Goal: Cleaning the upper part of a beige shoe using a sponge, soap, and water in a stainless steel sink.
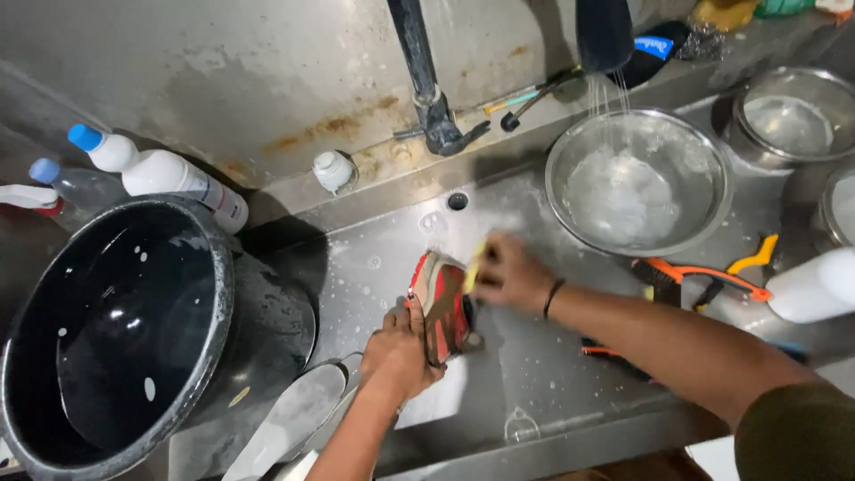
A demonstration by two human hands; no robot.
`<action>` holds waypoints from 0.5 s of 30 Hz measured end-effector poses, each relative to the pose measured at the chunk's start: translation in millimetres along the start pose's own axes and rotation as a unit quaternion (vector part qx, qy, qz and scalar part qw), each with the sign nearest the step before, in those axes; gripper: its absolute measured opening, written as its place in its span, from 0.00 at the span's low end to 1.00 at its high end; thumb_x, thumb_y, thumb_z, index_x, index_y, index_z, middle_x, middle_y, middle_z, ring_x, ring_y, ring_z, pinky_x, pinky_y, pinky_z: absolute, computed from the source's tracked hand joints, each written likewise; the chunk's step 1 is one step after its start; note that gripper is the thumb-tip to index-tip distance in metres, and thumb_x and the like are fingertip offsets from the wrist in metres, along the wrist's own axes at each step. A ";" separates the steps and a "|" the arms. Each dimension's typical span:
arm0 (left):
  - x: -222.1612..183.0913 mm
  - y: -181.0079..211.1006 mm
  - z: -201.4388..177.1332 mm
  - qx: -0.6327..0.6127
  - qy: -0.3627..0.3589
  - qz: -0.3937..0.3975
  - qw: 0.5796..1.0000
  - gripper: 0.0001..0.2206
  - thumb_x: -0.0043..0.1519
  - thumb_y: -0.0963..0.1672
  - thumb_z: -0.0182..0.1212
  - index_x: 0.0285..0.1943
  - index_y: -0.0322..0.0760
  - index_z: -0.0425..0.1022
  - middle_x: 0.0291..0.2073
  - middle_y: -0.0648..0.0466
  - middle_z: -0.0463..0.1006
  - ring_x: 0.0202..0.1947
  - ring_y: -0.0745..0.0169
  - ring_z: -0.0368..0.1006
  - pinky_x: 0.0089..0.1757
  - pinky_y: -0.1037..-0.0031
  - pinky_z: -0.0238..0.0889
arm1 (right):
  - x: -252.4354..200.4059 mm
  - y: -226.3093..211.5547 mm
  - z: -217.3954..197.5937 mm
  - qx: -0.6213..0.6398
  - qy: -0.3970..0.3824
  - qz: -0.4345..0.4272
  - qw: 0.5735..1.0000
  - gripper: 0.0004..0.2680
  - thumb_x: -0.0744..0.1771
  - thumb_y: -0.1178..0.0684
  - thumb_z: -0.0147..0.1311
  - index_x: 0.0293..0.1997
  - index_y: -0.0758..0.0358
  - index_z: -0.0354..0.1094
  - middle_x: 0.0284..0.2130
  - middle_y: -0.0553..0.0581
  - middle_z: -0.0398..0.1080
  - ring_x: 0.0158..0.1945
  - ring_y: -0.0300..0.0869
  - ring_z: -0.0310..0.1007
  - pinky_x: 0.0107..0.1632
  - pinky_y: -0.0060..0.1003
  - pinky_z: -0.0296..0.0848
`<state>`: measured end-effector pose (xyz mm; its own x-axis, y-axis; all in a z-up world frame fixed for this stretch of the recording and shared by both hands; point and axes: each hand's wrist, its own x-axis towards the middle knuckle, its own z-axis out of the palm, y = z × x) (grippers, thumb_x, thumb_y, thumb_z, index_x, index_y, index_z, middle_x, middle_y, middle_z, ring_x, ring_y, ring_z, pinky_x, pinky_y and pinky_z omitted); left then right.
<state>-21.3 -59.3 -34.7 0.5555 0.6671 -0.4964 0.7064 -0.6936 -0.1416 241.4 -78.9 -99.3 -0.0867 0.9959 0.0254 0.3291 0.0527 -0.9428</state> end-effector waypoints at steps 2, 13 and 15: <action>-0.6 -1.3 -6.7 -0.007 -0.038 -0.004 0.999 0.54 0.56 0.62 0.60 0.80 0.28 0.34 0.65 0.38 0.56 0.64 0.44 0.54 0.45 0.58 0.73 | 23.4 56.3 -30.3 -0.385 0.161 -0.138 0.898 0.20 0.59 0.40 0.68 0.54 0.52 0.74 0.51 0.66 0.59 0.50 0.65 0.63 0.49 0.60 0.68; -4.5 -5.5 -11.0 -0.003 -0.045 0.018 0.999 0.52 0.57 0.58 0.57 0.80 0.25 0.31 0.68 0.39 0.56 0.65 0.41 0.51 0.47 0.55 0.70 | -6.5 -18.2 2.6 -0.099 0.059 -0.066 0.991 0.20 0.60 0.48 0.69 0.55 0.54 0.68 0.47 0.58 0.66 0.48 0.50 0.71 0.50 0.47 0.73; -7.5 -3.5 -11.1 -0.006 -0.044 0.027 0.999 0.51 0.57 0.58 0.57 0.80 0.26 0.33 0.70 0.40 0.53 0.66 0.40 0.49 0.48 0.54 0.70 | -28.6 -66.8 16.6 0.170 -0.015 0.013 0.985 0.21 0.59 0.55 0.69 0.54 0.61 0.63 0.39 0.50 0.73 0.43 0.38 0.81 0.45 0.34 0.81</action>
<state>-23.1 -58.9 -20.9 0.5532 0.6021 -0.5757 0.6817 -0.7244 -0.1026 206.3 -112.1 -42.6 -0.1112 0.9938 -0.0052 -0.0022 -0.0054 -1.0000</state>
